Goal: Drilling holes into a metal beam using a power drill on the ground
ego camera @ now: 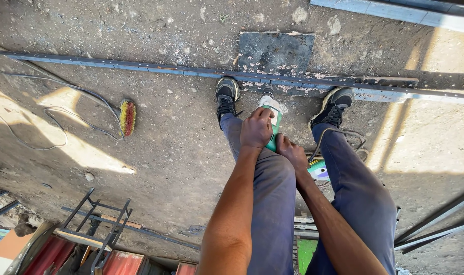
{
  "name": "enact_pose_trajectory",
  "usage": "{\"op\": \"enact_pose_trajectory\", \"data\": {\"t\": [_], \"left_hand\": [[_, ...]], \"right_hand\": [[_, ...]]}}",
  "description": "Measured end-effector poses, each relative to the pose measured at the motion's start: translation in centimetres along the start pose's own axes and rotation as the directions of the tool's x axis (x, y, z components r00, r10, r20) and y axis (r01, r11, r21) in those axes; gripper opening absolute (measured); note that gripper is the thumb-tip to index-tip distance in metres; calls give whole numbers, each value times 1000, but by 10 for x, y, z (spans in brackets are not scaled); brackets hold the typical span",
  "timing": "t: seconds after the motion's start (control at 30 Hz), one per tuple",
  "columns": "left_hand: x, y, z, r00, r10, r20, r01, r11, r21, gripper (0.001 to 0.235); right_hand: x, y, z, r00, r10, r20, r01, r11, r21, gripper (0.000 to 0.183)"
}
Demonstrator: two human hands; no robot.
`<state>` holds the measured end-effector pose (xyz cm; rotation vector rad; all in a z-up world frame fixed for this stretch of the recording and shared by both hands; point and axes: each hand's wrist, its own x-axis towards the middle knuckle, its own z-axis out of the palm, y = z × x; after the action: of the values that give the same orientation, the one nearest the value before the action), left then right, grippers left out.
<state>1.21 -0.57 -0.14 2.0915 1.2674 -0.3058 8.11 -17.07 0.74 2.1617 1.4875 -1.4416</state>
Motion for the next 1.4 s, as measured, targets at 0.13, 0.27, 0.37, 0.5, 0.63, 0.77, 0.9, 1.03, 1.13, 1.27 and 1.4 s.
{"op": "enact_pose_trajectory", "data": {"t": [0.13,0.27,0.37,0.5,0.63,0.77,0.9,1.03,1.13,1.27,1.4], "left_hand": [[-1,-2,7,1000,4,-12,-4,1000,7,16],[-3,-1,11,1000,-24,-9,24,1000,-11,15],[-2,-1,12,999,-50,-2,50,998,-29,14],[-3,1,14,996,-85,-11,84,995,-55,13],[-6,7,15,995,-98,-20,96,993,-62,14],[-7,5,21,992,-129,-1,129,990,-66,13],[-6,-2,24,988,-153,28,155,979,-129,14],[9,1,32,991,-136,-6,136,989,-65,13],[1,-7,25,958,-258,124,274,951,-145,10],[9,14,-33,981,-193,-6,189,969,-157,9],[-11,49,-62,982,-166,-88,160,984,-72,6]], "right_hand": [[2,9,11,1000,0,10,0,1000,-10,32],[0,10,3,998,-52,-47,49,997,-66,35],[2,7,-8,987,-97,-124,83,990,-114,33],[1,5,-31,963,-181,-202,145,972,-183,27],[-1,7,-37,941,-211,-265,130,947,-293,25],[1,13,-25,957,-189,-220,148,971,-190,29],[6,11,-53,866,-351,-355,112,829,-547,15],[16,23,-27,977,-131,-169,103,981,-162,31],[11,13,-44,864,-329,-382,107,860,-499,16],[14,-4,-56,908,-235,-347,176,965,-195,23],[-32,-20,-82,950,-136,-281,135,991,-23,41]]}}
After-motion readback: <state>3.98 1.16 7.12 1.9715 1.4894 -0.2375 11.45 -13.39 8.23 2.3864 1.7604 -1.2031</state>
